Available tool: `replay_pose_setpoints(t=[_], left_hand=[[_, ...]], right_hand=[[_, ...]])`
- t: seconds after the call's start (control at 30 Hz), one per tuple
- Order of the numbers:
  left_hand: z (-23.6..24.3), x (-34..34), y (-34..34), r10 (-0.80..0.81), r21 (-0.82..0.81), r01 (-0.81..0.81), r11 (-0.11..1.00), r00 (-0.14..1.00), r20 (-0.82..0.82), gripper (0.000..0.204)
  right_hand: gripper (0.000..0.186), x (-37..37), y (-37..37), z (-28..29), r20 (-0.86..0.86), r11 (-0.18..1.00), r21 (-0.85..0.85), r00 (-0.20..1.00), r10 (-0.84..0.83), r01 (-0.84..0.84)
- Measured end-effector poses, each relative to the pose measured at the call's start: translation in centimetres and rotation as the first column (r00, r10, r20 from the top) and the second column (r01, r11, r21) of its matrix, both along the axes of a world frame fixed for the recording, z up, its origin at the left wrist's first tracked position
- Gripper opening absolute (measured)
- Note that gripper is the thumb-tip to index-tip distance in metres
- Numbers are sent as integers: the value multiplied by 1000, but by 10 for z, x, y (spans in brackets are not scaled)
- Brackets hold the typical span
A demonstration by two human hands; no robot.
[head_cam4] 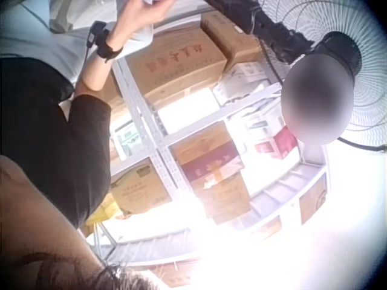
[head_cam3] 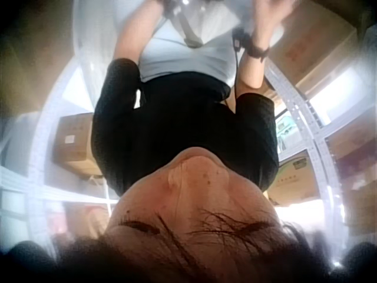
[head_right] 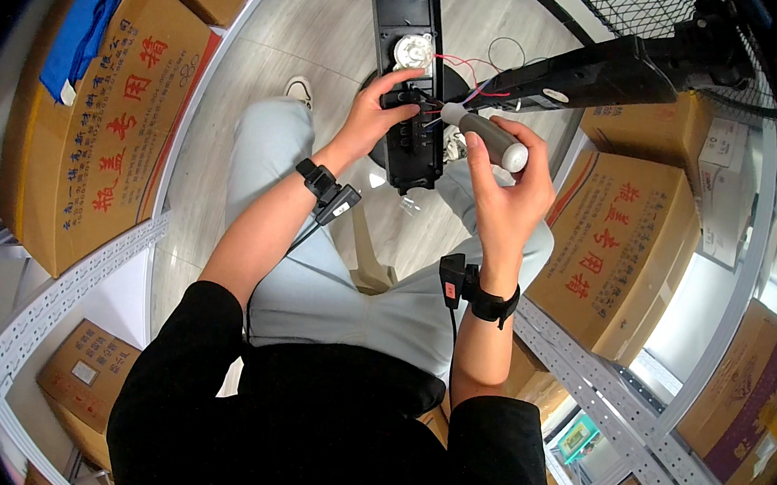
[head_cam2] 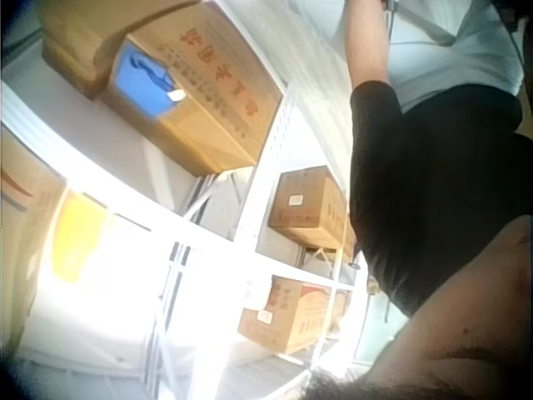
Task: The person sits on the floor and uses a screwdriver to remove a white circular component from a black plastic housing. They then use a soldering iron to work on the component's wires before reinserting it into the housing and securing it with screws.
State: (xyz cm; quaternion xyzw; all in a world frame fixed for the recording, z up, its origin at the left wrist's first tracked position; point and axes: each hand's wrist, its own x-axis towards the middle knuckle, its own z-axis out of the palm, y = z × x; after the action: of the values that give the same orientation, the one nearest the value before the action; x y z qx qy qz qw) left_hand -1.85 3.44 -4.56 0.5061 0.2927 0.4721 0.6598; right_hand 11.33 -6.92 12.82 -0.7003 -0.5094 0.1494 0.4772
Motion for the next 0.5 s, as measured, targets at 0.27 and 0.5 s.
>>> replay_pose_setpoints(t=[0.27,0.5], left_hand=[[5,-2,-1,3,35,-1,999,998,-58,51],[8,-2,-1,10,84,-3,996,996,-90,50]], right_hand=[[33,-3,2,5,72,1000,-25,997,9,-7],[38,-4,8,10,296,1000,-4,955,-11,13]])
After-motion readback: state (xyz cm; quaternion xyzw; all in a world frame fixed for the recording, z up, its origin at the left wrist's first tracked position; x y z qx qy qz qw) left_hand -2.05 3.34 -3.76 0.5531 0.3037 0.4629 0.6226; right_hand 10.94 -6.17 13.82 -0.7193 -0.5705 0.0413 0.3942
